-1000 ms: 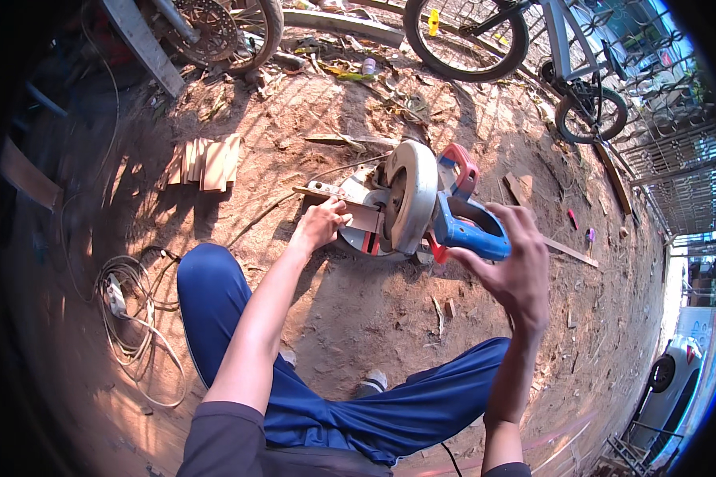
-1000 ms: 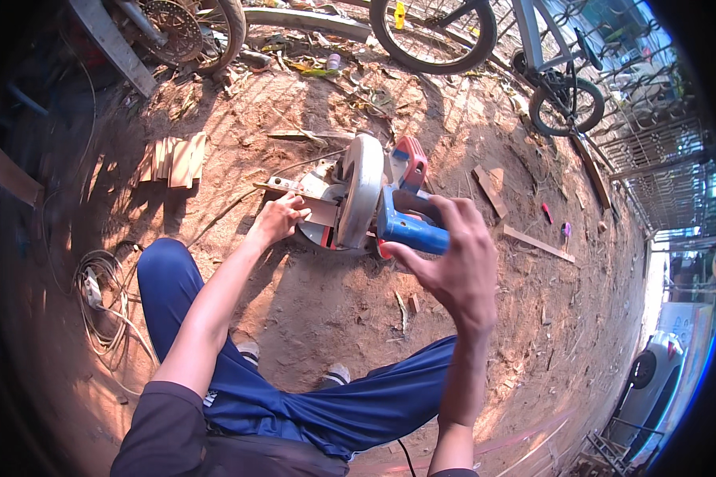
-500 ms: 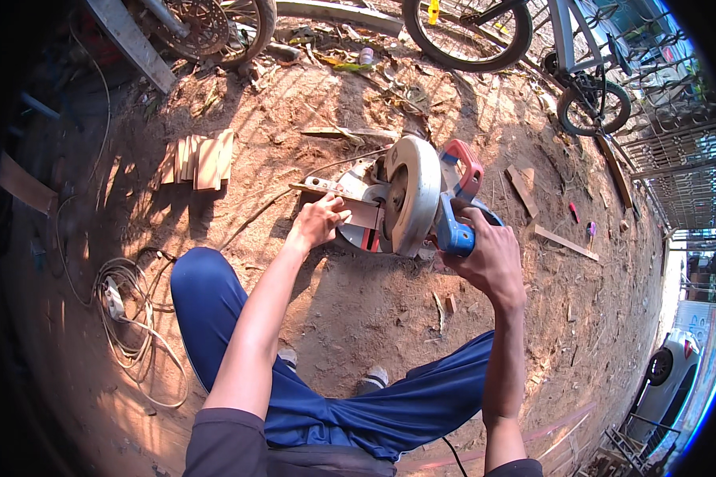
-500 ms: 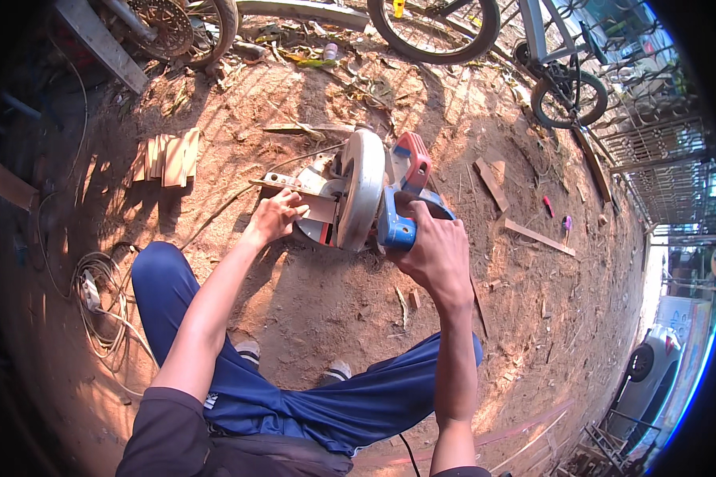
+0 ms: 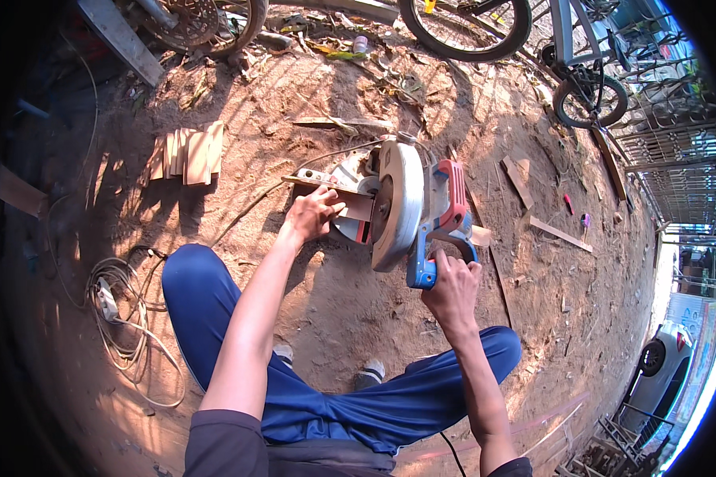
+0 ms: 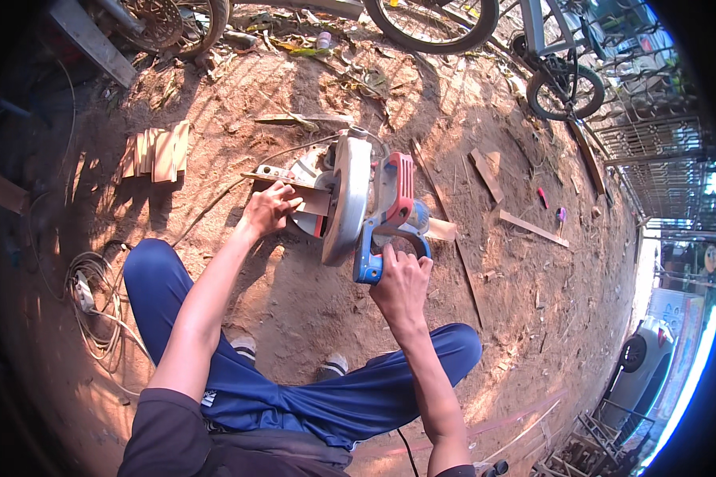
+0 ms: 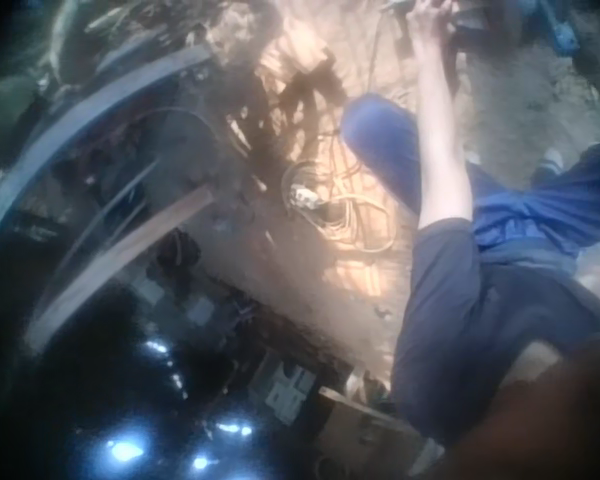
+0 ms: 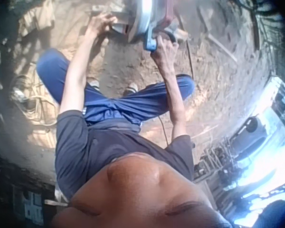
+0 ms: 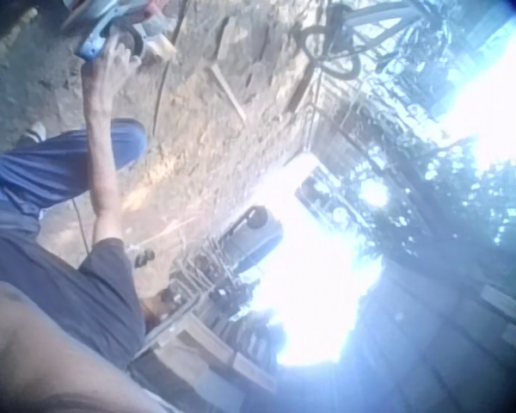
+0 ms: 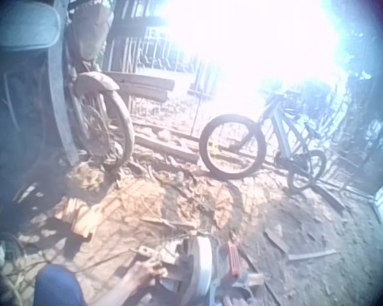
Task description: The person uses a miter saw to cut a small piece of wood, then picks up the cut pieces to check them.
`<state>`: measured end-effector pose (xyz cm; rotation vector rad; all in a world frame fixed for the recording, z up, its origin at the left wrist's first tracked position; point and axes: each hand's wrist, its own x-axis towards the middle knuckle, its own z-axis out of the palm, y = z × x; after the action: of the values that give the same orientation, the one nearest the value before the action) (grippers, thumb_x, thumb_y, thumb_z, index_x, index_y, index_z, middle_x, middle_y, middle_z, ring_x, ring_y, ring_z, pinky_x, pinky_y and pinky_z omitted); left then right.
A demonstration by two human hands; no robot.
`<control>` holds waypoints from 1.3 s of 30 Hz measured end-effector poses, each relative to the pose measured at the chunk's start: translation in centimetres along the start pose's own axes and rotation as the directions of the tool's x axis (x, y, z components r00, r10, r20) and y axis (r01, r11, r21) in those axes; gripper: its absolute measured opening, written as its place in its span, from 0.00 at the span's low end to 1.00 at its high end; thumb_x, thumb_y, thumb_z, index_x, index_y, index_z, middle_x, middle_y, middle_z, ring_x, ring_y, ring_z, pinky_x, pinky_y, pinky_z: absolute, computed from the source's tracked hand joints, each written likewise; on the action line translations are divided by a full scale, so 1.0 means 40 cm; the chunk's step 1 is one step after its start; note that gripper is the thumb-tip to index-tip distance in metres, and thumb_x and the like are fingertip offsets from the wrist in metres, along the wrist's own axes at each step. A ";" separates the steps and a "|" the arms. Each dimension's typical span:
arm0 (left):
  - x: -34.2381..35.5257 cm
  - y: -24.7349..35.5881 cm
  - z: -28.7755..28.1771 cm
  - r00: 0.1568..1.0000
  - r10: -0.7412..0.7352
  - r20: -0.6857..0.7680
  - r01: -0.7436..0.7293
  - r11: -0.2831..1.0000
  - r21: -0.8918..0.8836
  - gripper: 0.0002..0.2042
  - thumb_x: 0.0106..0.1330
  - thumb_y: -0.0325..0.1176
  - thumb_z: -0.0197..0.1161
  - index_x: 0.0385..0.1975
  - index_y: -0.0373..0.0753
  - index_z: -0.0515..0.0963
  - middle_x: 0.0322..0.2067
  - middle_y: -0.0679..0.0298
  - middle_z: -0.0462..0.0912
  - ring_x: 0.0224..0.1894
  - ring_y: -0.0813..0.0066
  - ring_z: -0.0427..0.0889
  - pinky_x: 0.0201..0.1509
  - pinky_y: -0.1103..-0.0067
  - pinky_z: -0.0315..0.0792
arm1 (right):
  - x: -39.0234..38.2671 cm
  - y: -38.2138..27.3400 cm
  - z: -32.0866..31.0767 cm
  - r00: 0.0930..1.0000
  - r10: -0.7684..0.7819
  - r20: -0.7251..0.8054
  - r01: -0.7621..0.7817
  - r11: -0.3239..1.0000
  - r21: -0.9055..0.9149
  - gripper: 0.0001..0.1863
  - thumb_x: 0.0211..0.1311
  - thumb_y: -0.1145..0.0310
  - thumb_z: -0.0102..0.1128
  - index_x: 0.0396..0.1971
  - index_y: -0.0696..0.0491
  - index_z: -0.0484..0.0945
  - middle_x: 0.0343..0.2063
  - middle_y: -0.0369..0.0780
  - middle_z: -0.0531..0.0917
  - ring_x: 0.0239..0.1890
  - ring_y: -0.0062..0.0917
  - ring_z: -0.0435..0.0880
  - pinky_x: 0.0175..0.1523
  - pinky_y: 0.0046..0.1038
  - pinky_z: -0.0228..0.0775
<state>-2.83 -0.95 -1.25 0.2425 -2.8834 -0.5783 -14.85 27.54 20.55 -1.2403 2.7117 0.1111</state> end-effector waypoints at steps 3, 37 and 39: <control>-0.002 0.005 -0.003 1.000 -0.003 0.031 0.001 0.999 0.052 0.30 0.42 0.31 0.75 0.51 0.56 0.84 0.54 0.68 0.82 0.56 0.70 0.80 0.46 0.74 0.87 | -0.017 -0.002 0.043 0.991 -0.030 -0.128 0.032 0.999 0.017 0.18 0.42 0.74 0.65 0.38 0.52 0.79 0.28 0.42 0.83 0.35 0.36 0.83 0.49 0.38 0.63; -0.006 0.033 -0.037 0.989 0.017 0.144 -0.054 0.965 0.257 0.30 0.49 0.32 0.76 0.58 0.54 0.80 0.57 0.71 0.79 0.60 0.75 0.76 0.51 0.78 0.84 | -0.030 0.014 0.104 0.967 -0.054 -0.249 0.077 0.993 0.086 0.19 0.40 0.72 0.66 0.38 0.52 0.80 0.25 0.43 0.82 0.31 0.36 0.83 0.50 0.37 0.63; -0.007 0.027 -0.032 0.990 0.041 0.136 -0.077 0.959 0.273 0.26 0.56 0.29 0.69 0.58 0.55 0.81 0.57 0.72 0.79 0.60 0.76 0.76 0.49 0.78 0.84 | -0.030 0.014 0.103 0.964 -0.054 -0.262 0.076 0.994 0.077 0.18 0.41 0.72 0.66 0.38 0.52 0.80 0.25 0.43 0.83 0.31 0.37 0.83 0.49 0.37 0.63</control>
<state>-2.40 -0.40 0.30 0.1622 -3.0807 -0.1815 -14.05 29.35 16.70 -1.4061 2.8509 -0.1884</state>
